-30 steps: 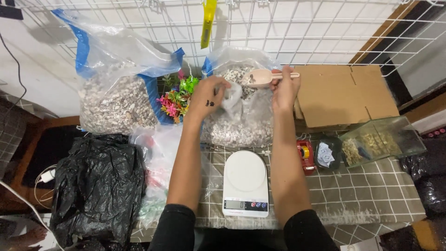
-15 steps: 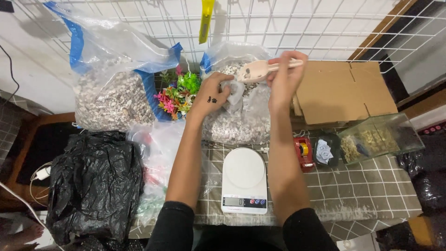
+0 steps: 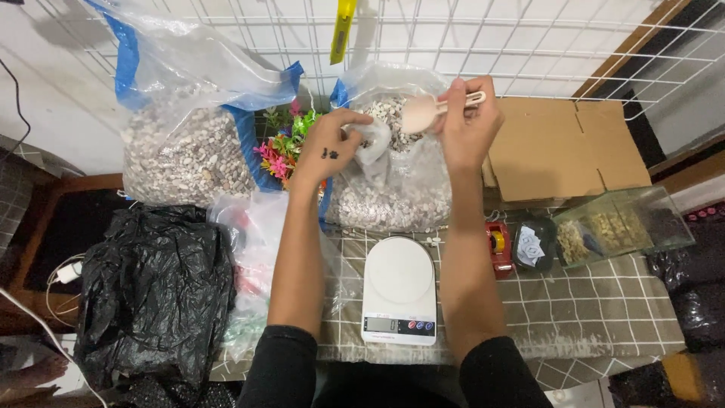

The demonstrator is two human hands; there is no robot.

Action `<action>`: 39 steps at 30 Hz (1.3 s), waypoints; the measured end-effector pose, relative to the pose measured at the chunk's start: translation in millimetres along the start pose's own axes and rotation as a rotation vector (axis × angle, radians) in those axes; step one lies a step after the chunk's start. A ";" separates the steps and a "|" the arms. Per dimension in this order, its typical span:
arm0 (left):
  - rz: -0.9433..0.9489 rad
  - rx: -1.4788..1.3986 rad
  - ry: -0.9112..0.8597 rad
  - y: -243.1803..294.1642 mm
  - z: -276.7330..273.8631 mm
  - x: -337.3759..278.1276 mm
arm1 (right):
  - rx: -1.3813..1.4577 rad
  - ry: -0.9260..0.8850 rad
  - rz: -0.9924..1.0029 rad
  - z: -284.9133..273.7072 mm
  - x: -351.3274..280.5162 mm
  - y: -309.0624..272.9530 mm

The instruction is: A person uses a small scoop to transfer pebbles from a large bag into a smaller bag on a digital scale to reach a specific weight.

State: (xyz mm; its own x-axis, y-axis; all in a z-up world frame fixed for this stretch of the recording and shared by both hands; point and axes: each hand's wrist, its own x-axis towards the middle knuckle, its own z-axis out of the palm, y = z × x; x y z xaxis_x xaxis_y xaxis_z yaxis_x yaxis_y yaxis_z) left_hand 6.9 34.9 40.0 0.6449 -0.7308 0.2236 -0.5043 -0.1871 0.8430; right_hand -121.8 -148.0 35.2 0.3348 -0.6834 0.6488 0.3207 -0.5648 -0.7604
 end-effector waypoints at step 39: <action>-0.031 0.120 -0.110 -21.4 -15.7 -1.6 | -0.709 -0.567 0.361 -0.5 -10.6 103.6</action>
State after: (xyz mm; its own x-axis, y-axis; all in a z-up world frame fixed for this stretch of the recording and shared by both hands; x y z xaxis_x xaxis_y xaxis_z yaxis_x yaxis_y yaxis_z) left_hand 25.6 50.4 29.3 0.5977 -0.7896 0.1386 -0.5544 -0.2823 0.7829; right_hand -92.5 -199.5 -50.5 0.7444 -0.6507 0.1499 -0.4304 -0.6391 -0.6374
